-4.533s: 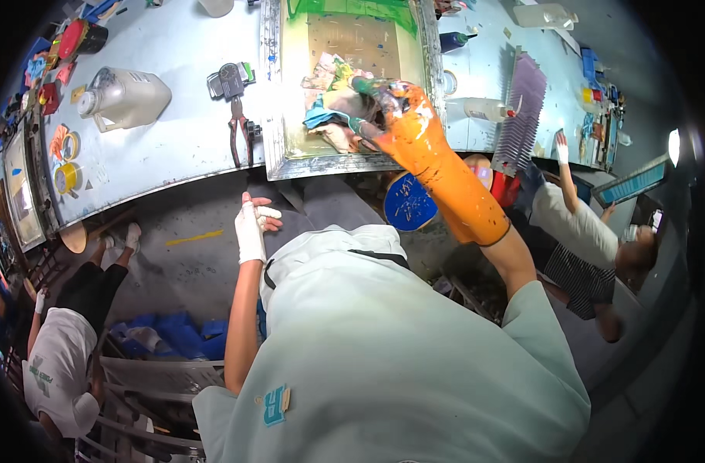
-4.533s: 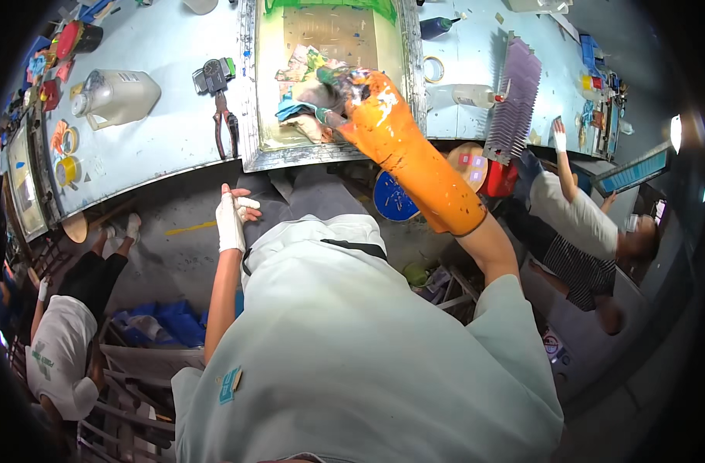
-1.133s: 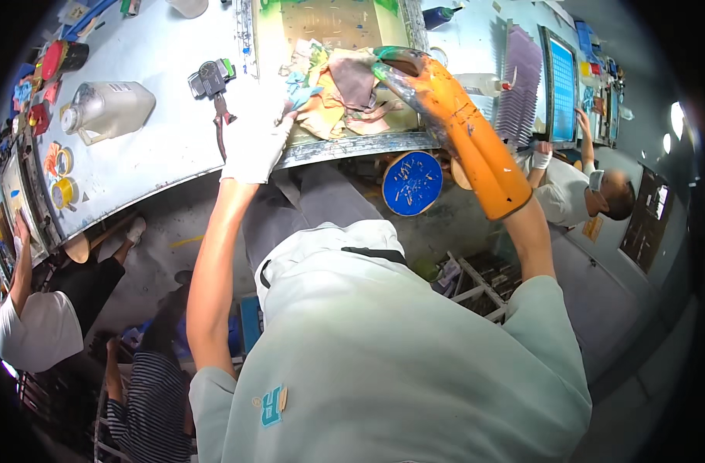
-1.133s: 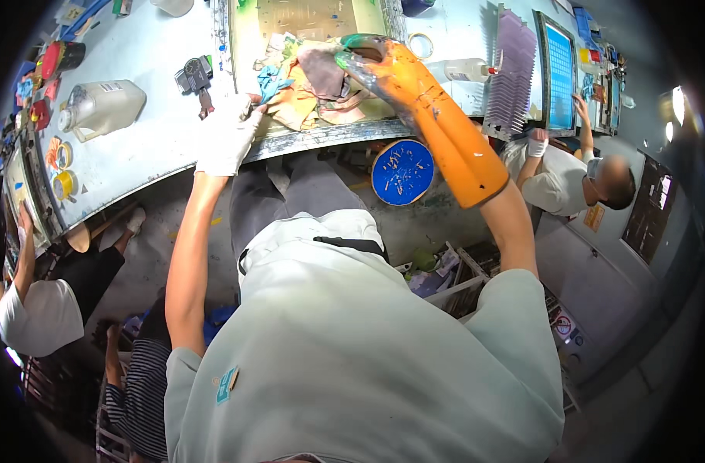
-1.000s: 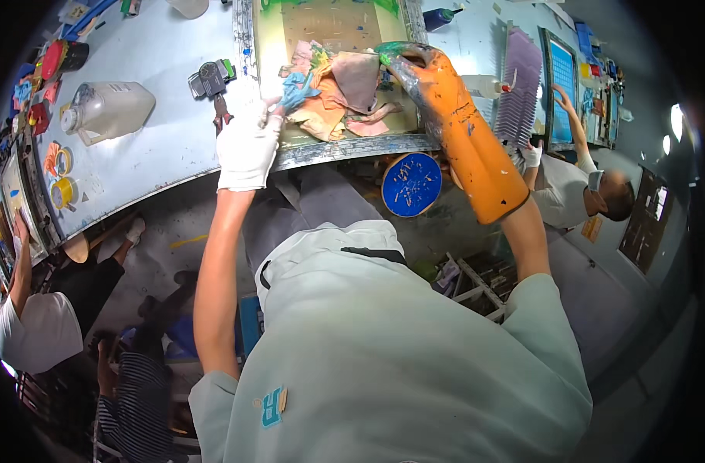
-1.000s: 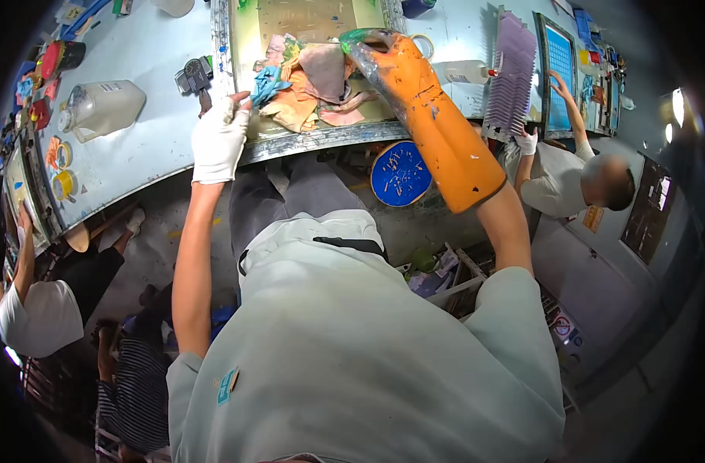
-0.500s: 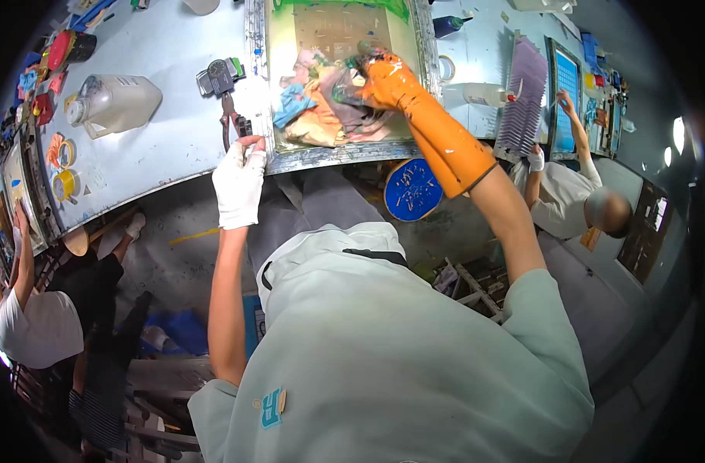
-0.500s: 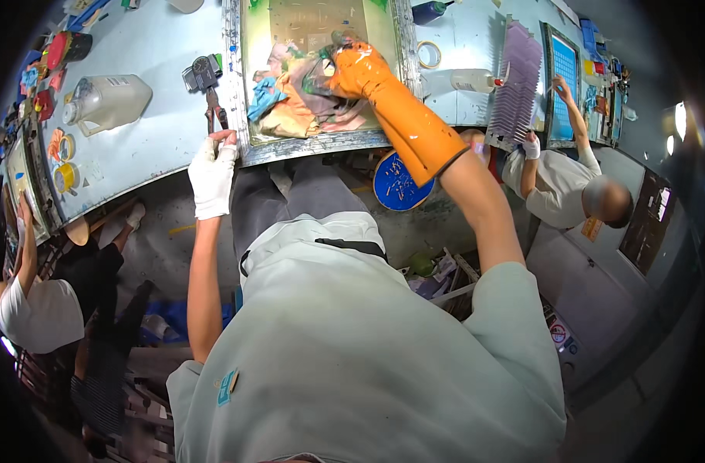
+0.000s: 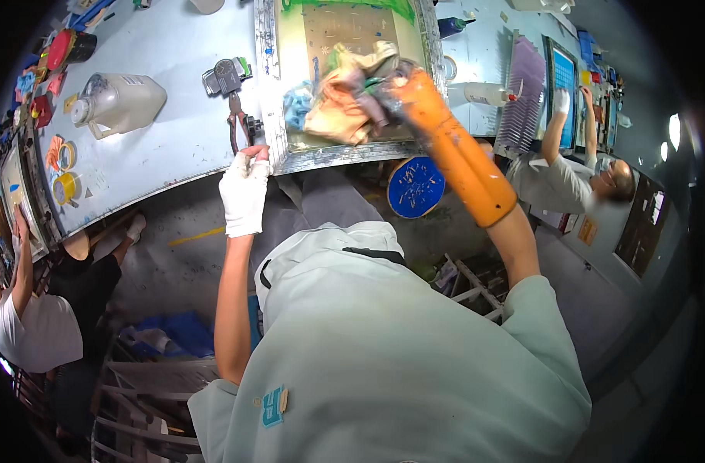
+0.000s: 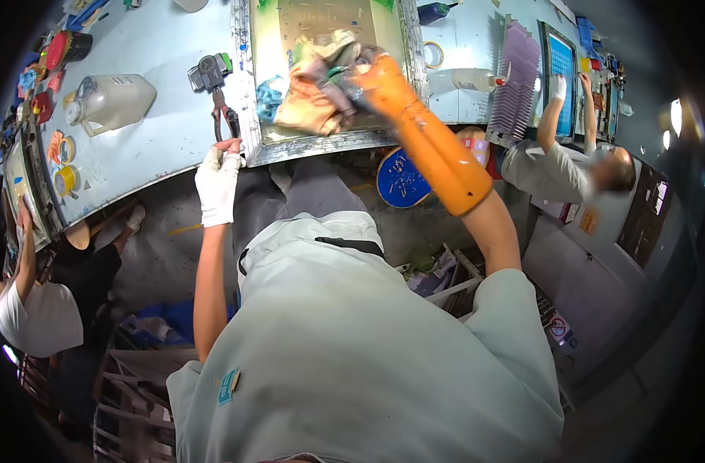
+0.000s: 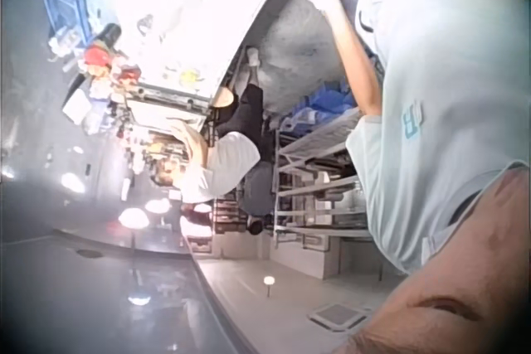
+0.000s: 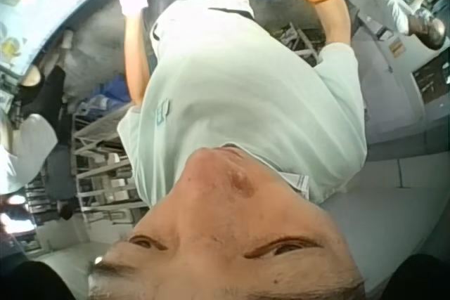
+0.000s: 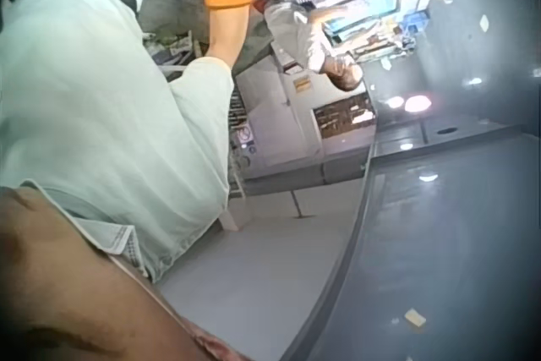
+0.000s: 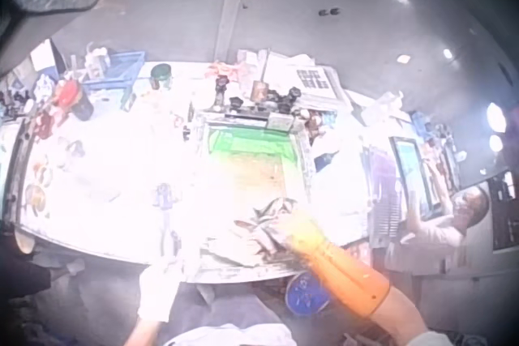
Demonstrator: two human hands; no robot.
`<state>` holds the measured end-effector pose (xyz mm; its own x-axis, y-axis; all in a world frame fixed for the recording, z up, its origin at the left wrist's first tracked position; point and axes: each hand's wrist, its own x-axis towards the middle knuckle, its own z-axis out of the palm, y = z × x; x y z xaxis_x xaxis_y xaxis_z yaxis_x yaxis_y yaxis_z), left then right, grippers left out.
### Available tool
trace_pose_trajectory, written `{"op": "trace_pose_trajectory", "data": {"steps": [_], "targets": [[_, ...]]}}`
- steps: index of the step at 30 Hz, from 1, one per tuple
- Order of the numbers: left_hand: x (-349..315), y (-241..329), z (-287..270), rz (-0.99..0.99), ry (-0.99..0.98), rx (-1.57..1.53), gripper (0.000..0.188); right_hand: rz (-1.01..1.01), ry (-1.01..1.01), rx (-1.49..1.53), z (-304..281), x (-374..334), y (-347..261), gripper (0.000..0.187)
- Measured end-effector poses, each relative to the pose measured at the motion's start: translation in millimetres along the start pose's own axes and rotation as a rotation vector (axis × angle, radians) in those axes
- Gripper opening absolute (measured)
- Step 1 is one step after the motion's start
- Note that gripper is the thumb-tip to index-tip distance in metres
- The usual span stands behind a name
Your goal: The person cleans a large rectangular screen or frame using a cloth and a liquid solution poured from a plastic bottle. They wipe the surface repeatedly, applying more liquid as needed, and also clean a small green rectangular object with the same cloth.
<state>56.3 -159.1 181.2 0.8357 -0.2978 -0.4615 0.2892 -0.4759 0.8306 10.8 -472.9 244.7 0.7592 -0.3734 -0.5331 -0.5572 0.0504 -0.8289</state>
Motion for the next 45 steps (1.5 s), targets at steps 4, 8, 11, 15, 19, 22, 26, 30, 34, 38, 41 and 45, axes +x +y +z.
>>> {"op": "trace_pose_trajectory", "data": {"steps": [4, 8, 11, 15, 19, 22, 26, 30, 34, 38, 41, 45], "targets": [[2, -23, -21, 0.030, -0.021, -0.223, 0.022, -0.494, 0.122, -0.457, -41, -7, -18, 0.044], [4, -20, -44, -0.135, -0.057, -0.102, 0.021, -0.383, 0.133, -0.356, -52, 13, 28, 0.041], [6, -33, -55, -0.161, -0.060, -0.082, 0.021, -0.186, 0.168, -0.407, 15, 21, 22, 0.041], [9, -33, -75, -0.161, -0.112, -0.124, 0.021, -0.383, 0.052, -1.327, 37, 44, 53, 0.060], [22, -58, -105, -0.137, -0.052, -0.227, 0.019, -0.837, -0.077, -1.309, 15, 82, 57, 0.030], [40, -59, -137, -0.194, -0.029, -0.141, 0.021, -0.842, -0.254, -1.552, 26, 122, 67, 0.017], [75, -52, -192, 0.005, 0.199, -0.312, 0.050, -0.812, -0.388, -1.461, 43, 127, 85, 0.019], [120, -52, -231, 0.086, 0.367, -0.183, 0.057, -0.668, -0.254, -1.257, 78, 69, 67, 0.030], [152, -50, -227, 0.113, 0.376, -0.044, 0.048, -0.083, -0.093, -0.614, 110, 8, 17, 0.035], [188, -56, -232, 0.273, 0.272, 0.178, 0.032, 0.065, 0.064, 0.784, 82, -9, 48, 0.032], [184, -31, -215, 0.312, 0.174, 0.114, 0.036, 0.072, 0.009, 1.084, 55, 1, 86, 0.041], [141, 31, -193, 0.331, 0.108, 0.345, 0.033, -0.237, 0.107, 0.431, 56, 9, 91, 0.039]]}}
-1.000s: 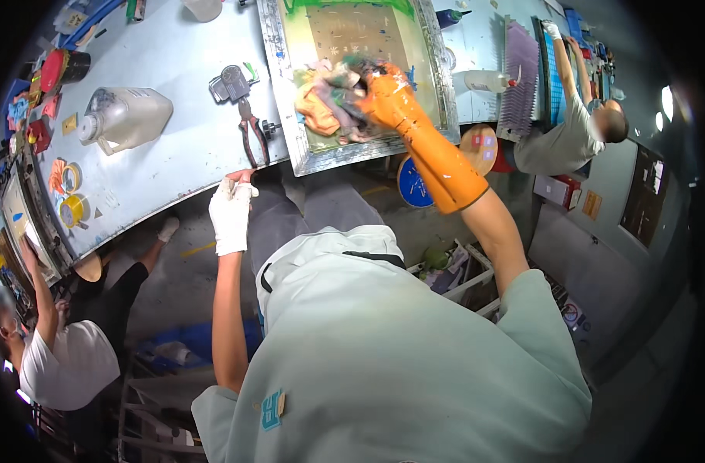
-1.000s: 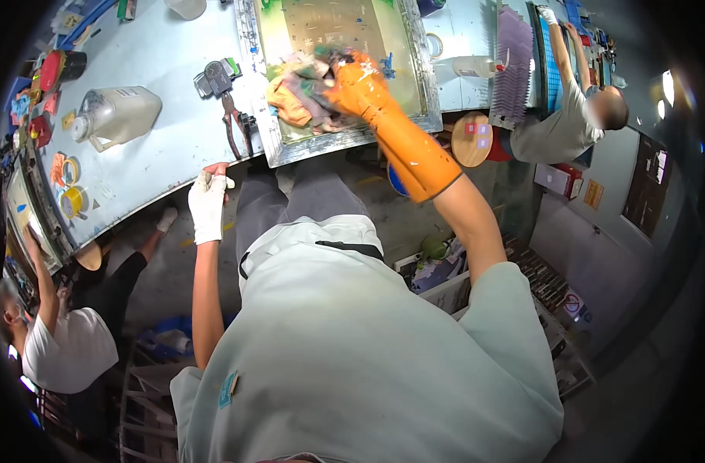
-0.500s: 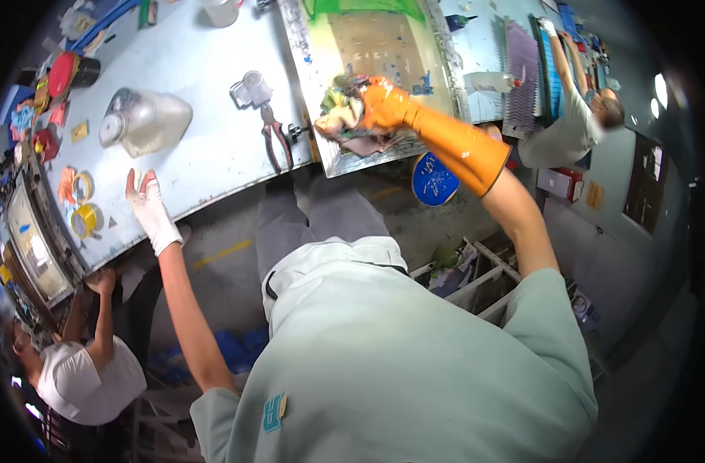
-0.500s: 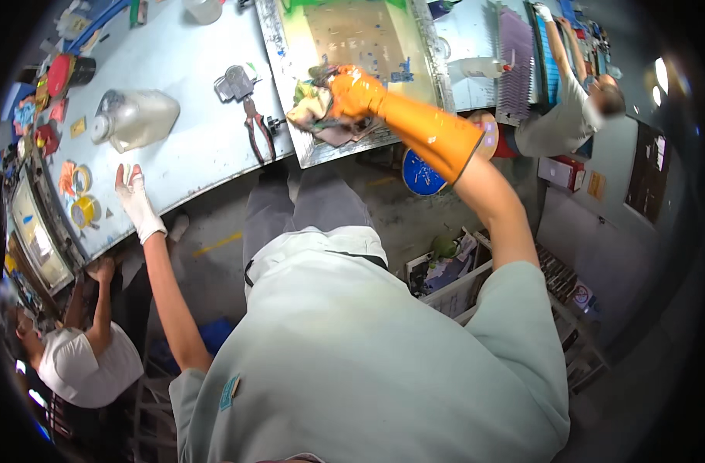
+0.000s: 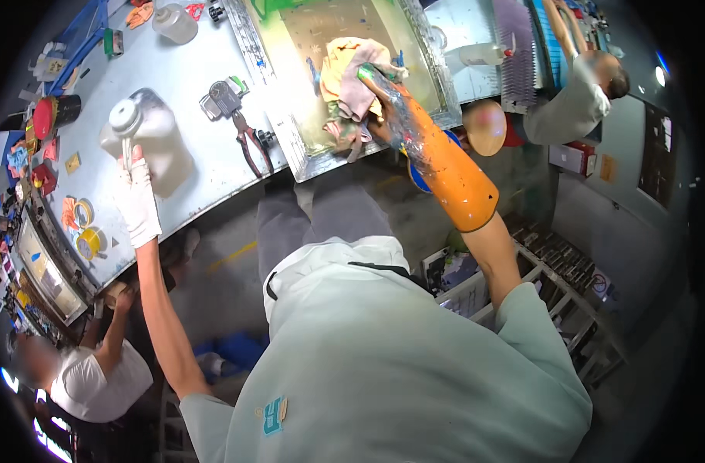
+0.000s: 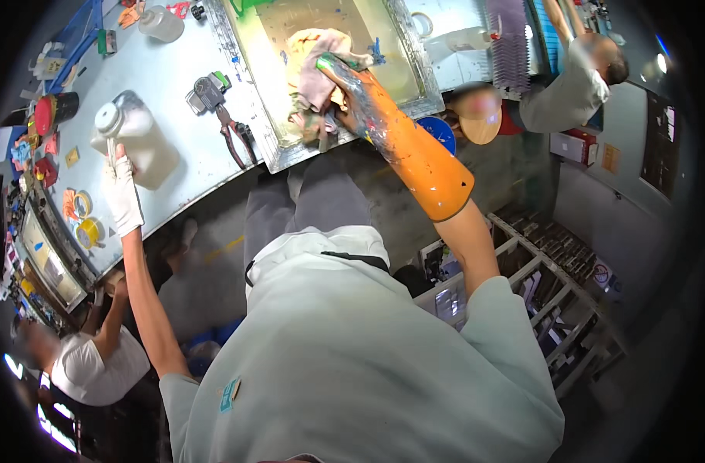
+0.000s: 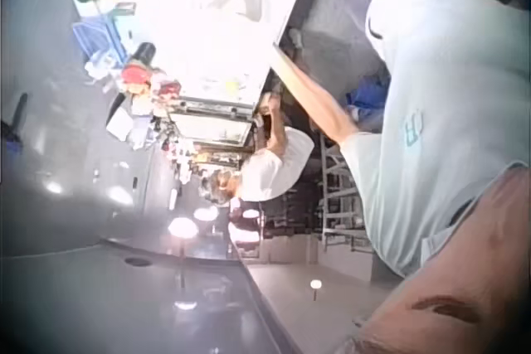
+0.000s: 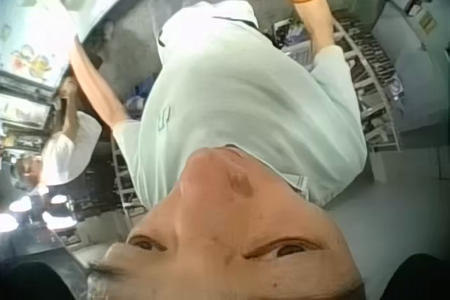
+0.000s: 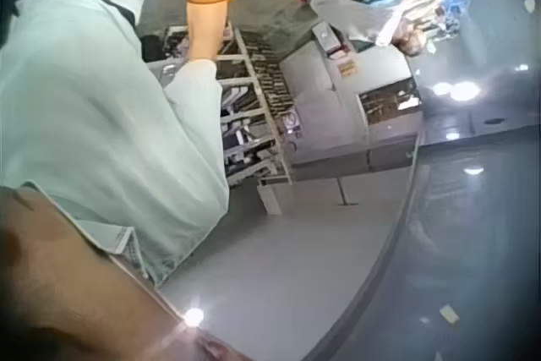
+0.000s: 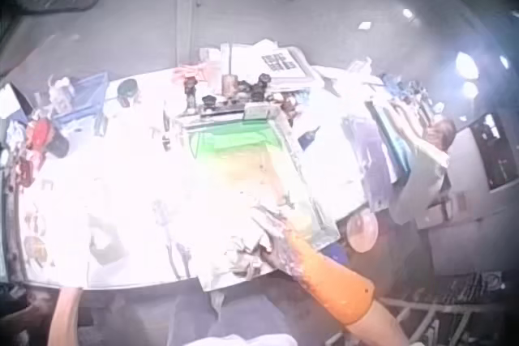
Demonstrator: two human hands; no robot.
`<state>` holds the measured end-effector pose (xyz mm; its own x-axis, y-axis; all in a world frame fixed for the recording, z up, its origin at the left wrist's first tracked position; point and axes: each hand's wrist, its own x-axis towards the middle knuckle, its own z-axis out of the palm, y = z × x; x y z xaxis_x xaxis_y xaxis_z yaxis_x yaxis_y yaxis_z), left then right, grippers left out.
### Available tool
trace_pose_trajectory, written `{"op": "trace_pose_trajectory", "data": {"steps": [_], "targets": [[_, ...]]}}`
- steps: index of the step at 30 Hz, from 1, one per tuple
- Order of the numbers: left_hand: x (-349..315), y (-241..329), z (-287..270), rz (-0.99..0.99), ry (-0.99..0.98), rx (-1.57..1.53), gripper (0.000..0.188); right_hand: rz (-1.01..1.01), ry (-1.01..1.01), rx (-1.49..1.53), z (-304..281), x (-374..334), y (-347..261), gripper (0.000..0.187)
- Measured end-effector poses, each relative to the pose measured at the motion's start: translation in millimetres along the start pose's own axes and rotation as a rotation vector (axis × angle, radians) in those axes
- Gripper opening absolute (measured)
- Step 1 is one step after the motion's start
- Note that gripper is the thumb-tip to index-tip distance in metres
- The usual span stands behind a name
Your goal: The person cleans a large rectangular screen or frame using a cloth and a liquid solution poured from a plastic bottle. They wipe the surface repeatedly, applying more liquid as needed, and also clean a small green rectangular object with the same cloth.
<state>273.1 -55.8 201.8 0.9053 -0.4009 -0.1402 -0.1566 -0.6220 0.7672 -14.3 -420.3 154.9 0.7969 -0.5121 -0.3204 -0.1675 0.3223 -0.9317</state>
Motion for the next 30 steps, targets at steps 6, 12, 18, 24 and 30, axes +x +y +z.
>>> {"op": "trace_pose_trajectory", "data": {"steps": [6, 12, 18, 24, 30], "targets": [[-53, 144, 41, 0.600, -0.143, 0.396, 0.034, 0.275, 0.098, 0.531, 14, 6, -17, 0.032], [-99, 214, 97, 0.403, -0.389, 0.440, 0.031, 0.119, -0.103, 0.225, -4, 1, 2, 0.034], [-102, 221, 137, 0.387, -0.461, 0.666, 0.026, 0.341, -0.052, 0.799, -8, 1, -22, 0.031], [-96, 258, 142, 0.556, -0.394, 0.548, 0.020, -0.115, -0.282, 0.237, -18, 7, 15, 0.044], [-100, 290, 142, 0.291, -0.455, 0.769, 0.018, -0.109, -0.262, -0.440, -7, -5, -6, 0.062]]}}
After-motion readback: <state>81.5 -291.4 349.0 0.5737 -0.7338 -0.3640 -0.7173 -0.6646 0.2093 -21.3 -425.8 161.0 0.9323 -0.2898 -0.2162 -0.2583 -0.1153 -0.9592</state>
